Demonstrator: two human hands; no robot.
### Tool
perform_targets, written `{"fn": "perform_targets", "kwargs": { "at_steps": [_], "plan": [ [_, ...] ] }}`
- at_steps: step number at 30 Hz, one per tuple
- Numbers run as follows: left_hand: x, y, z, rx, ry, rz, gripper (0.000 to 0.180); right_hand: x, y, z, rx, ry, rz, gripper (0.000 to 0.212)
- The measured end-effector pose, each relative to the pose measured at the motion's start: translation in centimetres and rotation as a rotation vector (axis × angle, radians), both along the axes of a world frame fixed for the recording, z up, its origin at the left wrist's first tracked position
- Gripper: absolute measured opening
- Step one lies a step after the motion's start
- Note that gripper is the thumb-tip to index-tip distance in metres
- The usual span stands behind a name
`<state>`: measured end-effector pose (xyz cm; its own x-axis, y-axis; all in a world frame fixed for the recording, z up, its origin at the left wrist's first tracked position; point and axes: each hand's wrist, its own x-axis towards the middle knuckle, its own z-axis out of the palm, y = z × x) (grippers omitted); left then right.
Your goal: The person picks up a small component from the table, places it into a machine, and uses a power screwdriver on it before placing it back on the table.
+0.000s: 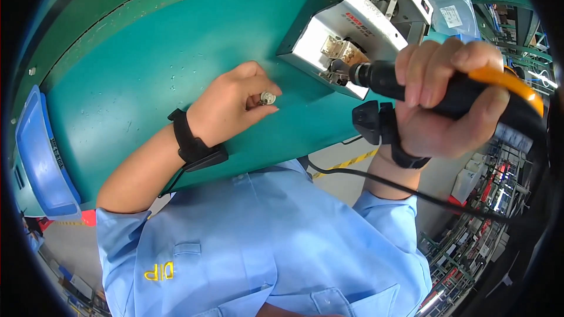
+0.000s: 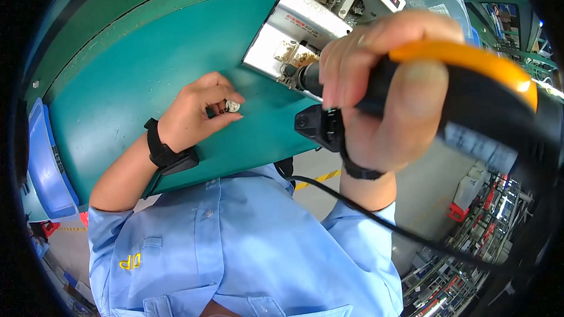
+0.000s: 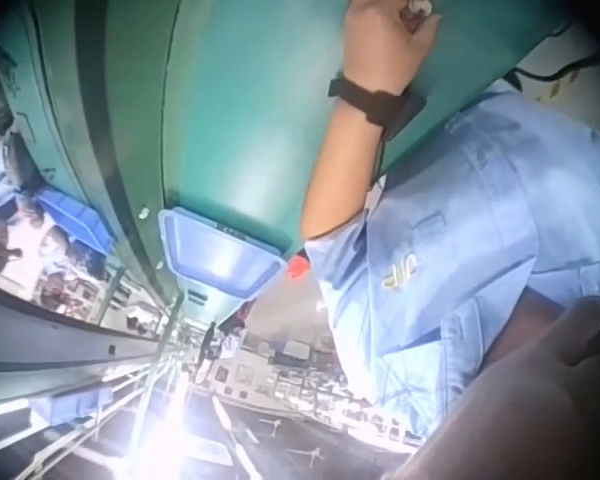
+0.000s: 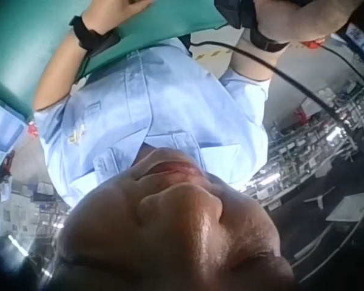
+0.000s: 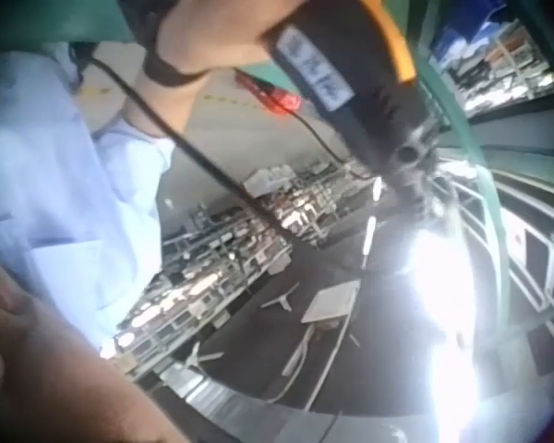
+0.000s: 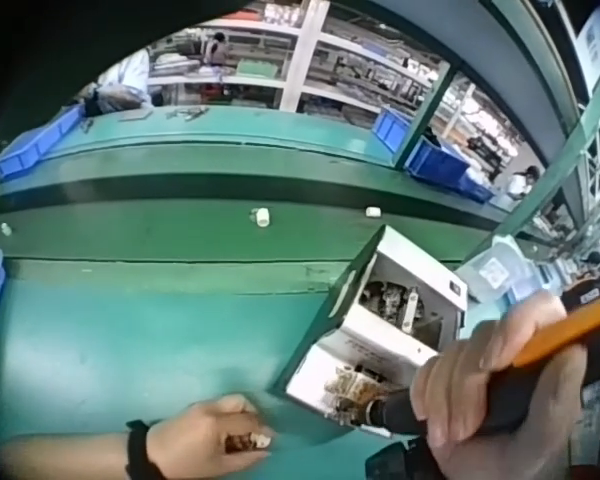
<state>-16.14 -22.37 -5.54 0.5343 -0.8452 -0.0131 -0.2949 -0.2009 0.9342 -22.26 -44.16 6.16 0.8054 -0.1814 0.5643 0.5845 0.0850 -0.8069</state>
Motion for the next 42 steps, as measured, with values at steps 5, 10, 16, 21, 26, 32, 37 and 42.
{"fn": "perform_targets", "kwargs": {
  "at_steps": [5,10,16,21,26,32,37,42],
  "plan": [
    [-0.1,0.3,-0.9,-0.042,0.005,0.073,0.022,1.0,0.4,0.2,0.141,0.200,-0.041,0.048],
    [0.2,-0.4,-1.0,-0.072,-0.018,0.063,0.021,-0.2,3.4,-1.2,0.087,0.048,0.134,0.050],
    [0.0,-0.2,-1.2,-0.103,-0.019,0.060,0.020,-0.3,5.6,-2.8,-0.020,0.071,0.109,0.052],
    [-0.2,-0.1,-1.1,-0.099,-0.016,0.056,0.021,-0.6,6.6,-2.8,-0.132,0.253,-0.006,0.052],
    [0.0,-0.3,-0.9,-0.097,-0.012,0.041,0.021,-1.0,7.6,-2.6,-0.166,0.323,-0.085,0.052],
    [0.2,0.6,-0.3,-0.079,-0.007,0.058,0.018,-0.5,8.6,-2.7,-0.170,0.321,-0.162,0.052],
    [2.3,1.7,0.8,-0.051,-0.184,0.052,0.011,-1.5,6.2,-2.1,0.356,-0.306,-0.066,0.051],
    [15.3,4.4,1.9,0.225,-0.387,0.373,0.031,-2.4,6.2,1.9,0.116,-0.238,-0.091,0.037]
  ]
}}
